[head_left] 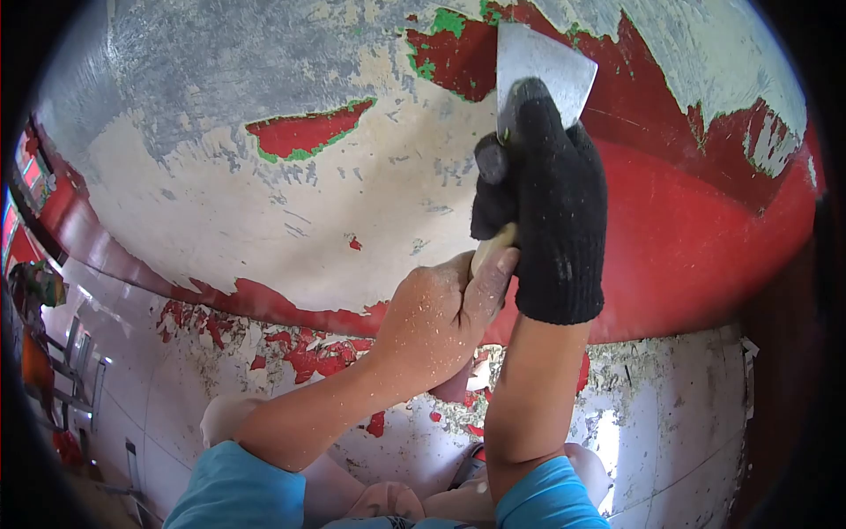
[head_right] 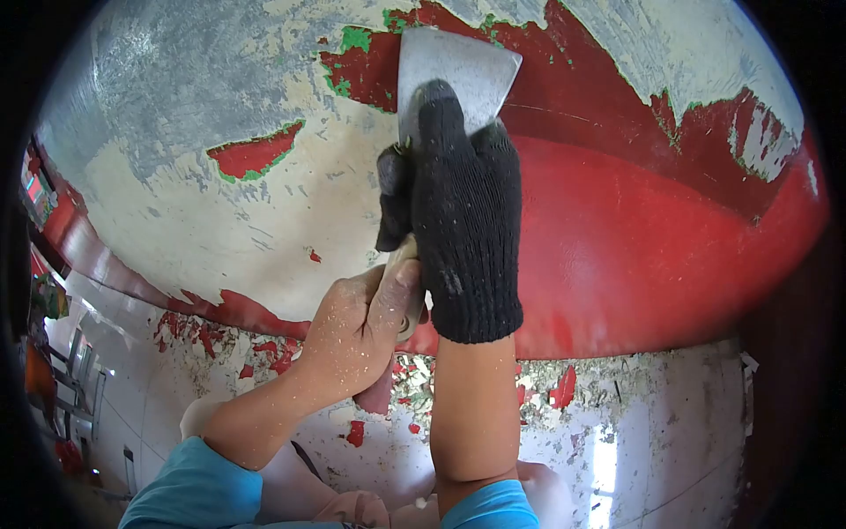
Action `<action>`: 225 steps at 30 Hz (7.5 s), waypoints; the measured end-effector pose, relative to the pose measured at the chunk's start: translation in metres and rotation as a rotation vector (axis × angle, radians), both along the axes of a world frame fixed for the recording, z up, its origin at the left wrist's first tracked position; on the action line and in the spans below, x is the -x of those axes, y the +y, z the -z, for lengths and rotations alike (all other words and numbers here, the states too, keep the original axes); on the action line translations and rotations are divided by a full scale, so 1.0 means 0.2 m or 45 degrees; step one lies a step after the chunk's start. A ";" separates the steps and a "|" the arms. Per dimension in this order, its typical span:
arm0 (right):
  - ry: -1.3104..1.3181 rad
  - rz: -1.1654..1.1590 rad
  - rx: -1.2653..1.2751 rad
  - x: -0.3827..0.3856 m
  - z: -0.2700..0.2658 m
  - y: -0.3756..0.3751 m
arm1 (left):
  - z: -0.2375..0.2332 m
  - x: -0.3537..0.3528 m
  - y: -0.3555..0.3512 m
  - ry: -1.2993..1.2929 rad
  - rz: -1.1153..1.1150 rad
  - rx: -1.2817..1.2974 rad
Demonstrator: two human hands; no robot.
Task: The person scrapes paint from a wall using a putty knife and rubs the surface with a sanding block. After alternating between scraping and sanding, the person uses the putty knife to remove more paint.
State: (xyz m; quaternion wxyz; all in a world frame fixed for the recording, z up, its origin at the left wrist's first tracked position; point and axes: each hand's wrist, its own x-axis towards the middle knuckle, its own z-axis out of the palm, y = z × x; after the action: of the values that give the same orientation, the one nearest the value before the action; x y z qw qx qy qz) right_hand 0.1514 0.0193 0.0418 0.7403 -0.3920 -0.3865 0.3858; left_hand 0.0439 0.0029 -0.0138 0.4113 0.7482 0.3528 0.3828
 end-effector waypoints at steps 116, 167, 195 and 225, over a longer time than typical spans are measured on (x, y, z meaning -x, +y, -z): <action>-0.003 0.050 0.344 0.13 0.15 -0.02 | 0.26 0.08 -0.05 -0.016 -0.012 0.002; 0.017 -0.027 0.282 0.20 0.11 0.00 | 0.12 0.18 -0.04 0.093 -0.142 0.054; 0.239 -0.199 0.120 0.34 0.10 0.07 | -0.02 0.40 -0.01 0.405 -0.198 -0.034; 0.432 -0.287 0.144 0.42 0.12 0.10 | -0.08 0.51 0.05 0.630 -0.202 -0.239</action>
State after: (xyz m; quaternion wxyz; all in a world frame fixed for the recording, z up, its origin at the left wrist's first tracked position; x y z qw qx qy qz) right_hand 0.0672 0.0389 0.0172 0.7238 -0.3166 -0.2754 0.5478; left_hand -0.0572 0.0134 0.0029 0.2103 0.8238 0.4629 0.2506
